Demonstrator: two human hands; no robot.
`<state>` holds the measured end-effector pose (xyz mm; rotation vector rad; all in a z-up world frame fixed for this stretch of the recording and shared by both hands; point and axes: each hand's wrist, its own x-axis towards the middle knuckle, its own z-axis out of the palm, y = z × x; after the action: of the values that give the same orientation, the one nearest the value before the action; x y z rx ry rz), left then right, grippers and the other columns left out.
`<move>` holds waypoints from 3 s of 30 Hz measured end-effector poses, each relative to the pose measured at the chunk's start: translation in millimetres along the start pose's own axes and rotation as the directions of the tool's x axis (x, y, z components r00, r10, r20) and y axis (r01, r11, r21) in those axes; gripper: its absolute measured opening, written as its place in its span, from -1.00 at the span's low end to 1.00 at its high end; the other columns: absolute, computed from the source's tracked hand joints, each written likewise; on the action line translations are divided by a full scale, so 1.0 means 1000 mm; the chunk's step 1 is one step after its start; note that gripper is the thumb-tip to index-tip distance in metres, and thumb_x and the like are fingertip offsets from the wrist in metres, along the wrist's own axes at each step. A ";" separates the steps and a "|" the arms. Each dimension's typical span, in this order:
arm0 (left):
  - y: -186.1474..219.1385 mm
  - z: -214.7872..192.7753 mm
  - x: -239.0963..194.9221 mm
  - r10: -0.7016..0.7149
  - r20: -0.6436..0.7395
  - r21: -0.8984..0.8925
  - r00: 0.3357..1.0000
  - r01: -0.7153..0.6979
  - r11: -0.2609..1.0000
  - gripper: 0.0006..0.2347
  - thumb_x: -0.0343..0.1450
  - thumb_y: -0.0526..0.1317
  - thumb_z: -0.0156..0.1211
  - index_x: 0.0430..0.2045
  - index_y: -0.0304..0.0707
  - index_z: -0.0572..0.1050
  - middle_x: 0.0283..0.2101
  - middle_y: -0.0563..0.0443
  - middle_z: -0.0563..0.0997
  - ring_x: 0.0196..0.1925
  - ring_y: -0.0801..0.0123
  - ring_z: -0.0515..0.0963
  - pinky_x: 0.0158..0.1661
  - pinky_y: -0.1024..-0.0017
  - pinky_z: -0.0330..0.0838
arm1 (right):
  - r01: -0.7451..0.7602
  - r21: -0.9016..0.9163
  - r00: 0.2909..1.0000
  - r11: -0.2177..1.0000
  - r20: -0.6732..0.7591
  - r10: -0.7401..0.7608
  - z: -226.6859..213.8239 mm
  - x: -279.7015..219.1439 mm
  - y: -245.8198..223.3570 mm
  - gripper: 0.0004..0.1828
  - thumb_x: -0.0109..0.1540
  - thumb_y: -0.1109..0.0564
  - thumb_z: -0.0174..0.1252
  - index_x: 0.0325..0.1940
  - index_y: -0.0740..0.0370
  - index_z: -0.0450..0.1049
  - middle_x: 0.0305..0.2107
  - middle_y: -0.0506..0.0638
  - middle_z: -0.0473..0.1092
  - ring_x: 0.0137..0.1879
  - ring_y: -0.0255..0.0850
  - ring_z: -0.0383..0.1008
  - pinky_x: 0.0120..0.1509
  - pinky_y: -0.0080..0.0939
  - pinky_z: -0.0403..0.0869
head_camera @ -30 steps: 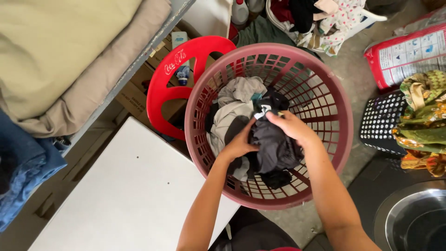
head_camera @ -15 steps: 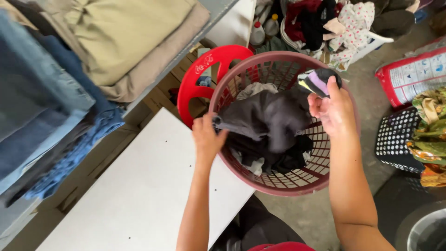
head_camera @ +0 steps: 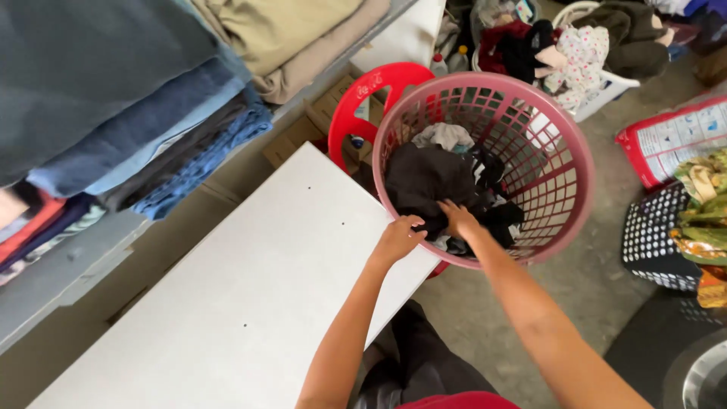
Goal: Folding various items of laundry and stacking them on a table.
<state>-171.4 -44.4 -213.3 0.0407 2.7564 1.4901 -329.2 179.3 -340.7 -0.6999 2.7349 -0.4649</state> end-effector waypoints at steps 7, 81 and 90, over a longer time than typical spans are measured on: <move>0.030 -0.027 -0.055 0.008 0.133 -0.006 0.991 -0.008 1.000 -0.65 0.36 -0.02 0.28 -0.03 -0.16 0.58 -0.13 -0.20 0.69 -0.04 0.02 0.66 -0.02 0.17 0.51 | -0.162 0.115 0.947 0.980 -0.261 0.188 -0.003 0.007 -0.002 -0.67 0.36 -0.12 0.16 0.03 0.15 0.49 -0.08 0.22 0.50 0.09 0.19 0.50 0.15 0.14 0.46; 0.224 0.276 -0.120 0.181 0.524 -0.801 0.832 0.409 0.438 -0.57 0.53 -0.07 -0.08 0.23 -0.34 0.44 0.20 -0.14 0.57 0.16 0.16 0.51 0.15 0.23 0.37 | 0.005 0.671 0.847 0.742 -0.397 0.354 -0.135 -0.500 0.019 -0.65 0.24 0.15 0.21 0.11 0.17 0.43 -0.54 0.02 0.44 -0.40 -0.14 0.50 -0.28 -0.10 0.46; 0.246 0.218 -0.125 -0.005 0.654 -0.754 0.757 0.652 0.081 -0.28 0.45 0.29 -0.23 0.28 -0.40 0.34 0.28 -0.22 0.47 0.28 0.03 0.48 0.29 0.12 0.30 | 0.200 0.978 0.816 -0.054 -0.136 0.561 -0.110 -0.476 0.056 -0.48 0.32 -0.07 0.10 0.33 0.07 0.25 -0.02 -0.06 0.46 0.02 -0.14 0.50 0.05 -0.11 0.47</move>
<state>-37.4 269.1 -128.0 -0.2116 0.7954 2.2862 11.5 491.3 -172.7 0.3817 1.7169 -2.5281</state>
